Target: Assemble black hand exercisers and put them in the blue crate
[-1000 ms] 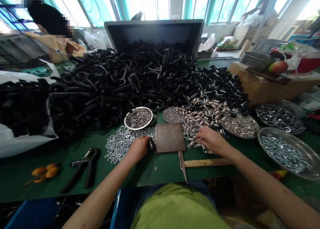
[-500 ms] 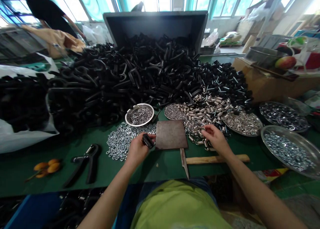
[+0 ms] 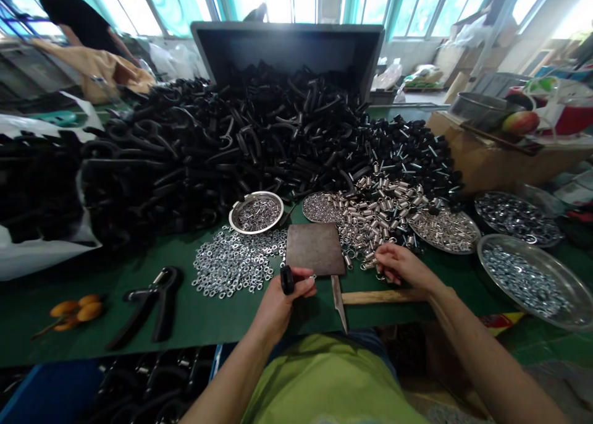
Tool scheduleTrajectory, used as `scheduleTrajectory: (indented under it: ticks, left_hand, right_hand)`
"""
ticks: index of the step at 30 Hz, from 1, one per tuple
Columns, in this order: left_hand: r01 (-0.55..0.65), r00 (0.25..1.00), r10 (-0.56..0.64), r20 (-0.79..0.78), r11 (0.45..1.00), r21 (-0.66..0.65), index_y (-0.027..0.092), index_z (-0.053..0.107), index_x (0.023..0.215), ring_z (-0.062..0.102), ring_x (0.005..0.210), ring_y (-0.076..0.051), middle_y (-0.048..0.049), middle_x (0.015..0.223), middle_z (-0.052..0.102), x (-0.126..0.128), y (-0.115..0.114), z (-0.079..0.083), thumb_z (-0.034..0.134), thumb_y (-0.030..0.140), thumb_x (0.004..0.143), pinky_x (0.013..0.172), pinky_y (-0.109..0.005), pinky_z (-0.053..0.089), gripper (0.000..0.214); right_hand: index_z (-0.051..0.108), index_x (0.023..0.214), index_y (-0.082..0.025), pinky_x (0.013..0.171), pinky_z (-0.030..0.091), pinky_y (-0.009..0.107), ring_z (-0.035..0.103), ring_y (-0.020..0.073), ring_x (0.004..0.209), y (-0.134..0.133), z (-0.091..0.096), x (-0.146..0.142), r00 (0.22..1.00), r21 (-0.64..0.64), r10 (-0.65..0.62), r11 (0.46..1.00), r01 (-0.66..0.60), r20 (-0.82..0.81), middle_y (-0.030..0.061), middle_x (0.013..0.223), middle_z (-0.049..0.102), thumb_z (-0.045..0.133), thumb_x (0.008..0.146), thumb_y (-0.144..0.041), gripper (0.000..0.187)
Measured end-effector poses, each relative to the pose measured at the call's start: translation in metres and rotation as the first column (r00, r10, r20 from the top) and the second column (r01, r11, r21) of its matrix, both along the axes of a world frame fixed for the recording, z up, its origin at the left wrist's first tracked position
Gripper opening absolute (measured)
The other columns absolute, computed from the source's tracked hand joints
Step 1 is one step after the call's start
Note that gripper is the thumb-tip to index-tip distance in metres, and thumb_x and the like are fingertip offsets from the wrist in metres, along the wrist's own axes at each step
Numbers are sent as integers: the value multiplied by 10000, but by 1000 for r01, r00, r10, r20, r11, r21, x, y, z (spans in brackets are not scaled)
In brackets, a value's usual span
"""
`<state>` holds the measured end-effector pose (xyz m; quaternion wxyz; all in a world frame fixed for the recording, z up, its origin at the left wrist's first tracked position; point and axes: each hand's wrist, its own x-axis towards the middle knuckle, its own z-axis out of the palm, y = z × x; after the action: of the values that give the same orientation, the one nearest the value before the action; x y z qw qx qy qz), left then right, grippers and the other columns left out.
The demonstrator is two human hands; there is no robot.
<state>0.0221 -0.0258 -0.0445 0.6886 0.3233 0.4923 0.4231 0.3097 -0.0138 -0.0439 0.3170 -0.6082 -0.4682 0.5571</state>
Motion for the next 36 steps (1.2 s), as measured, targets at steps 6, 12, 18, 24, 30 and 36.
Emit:
scheduleTrajectory:
  ticks: [6,12,18,24,30,36]
  left_hand:
    - [-24,993,27,117,999,-22,147,643,748,585,685,-109,9,721,601,17,-9,13,792,234,568,718,-264,521,249]
    - [22,997,-25,77,999,46,144,677,842,622,704,-139,-21,762,666,23,-14,23,765,252,628,714,-257,493,255]
    - [144,984,-117,-135,966,215,159,708,867,614,741,-170,-50,797,686,12,-14,19,693,268,711,714,-273,464,191]
    - [225,918,-19,-396,847,482,199,712,840,606,838,-181,-65,883,672,12,-15,14,636,273,761,789,-281,439,132]
    - [171,976,-137,170,964,-204,175,514,778,290,375,-38,80,498,398,28,-13,-2,687,378,693,383,-163,228,280]
    - [259,906,-131,403,924,-282,160,461,728,218,419,-14,96,505,321,37,-12,0,717,218,599,391,-133,139,293]
  right_hand:
    - [539,902,-185,436,395,196,483,73,484,-23,22,-52,957,116,71,992,-40,-280,-51,580,538,646,762,-362,249]
    - [555,848,-199,422,403,204,497,77,465,-33,22,-102,929,183,95,983,-30,-358,-53,600,543,673,742,-334,209]
    - [579,876,-199,516,443,220,553,92,566,-26,19,-109,887,69,1,997,35,-462,-20,715,619,678,743,-330,211]
    - [618,825,-186,682,469,279,604,145,714,-18,21,-109,956,193,-64,974,123,-287,11,772,655,714,693,-313,207]
    - [635,845,-210,669,472,273,603,147,730,-19,30,-112,993,442,-108,889,117,-45,11,835,638,670,742,-280,129]
    - [629,854,-223,692,485,272,608,148,778,-23,38,-123,1000,548,-26,836,17,9,11,873,627,624,784,-215,71]
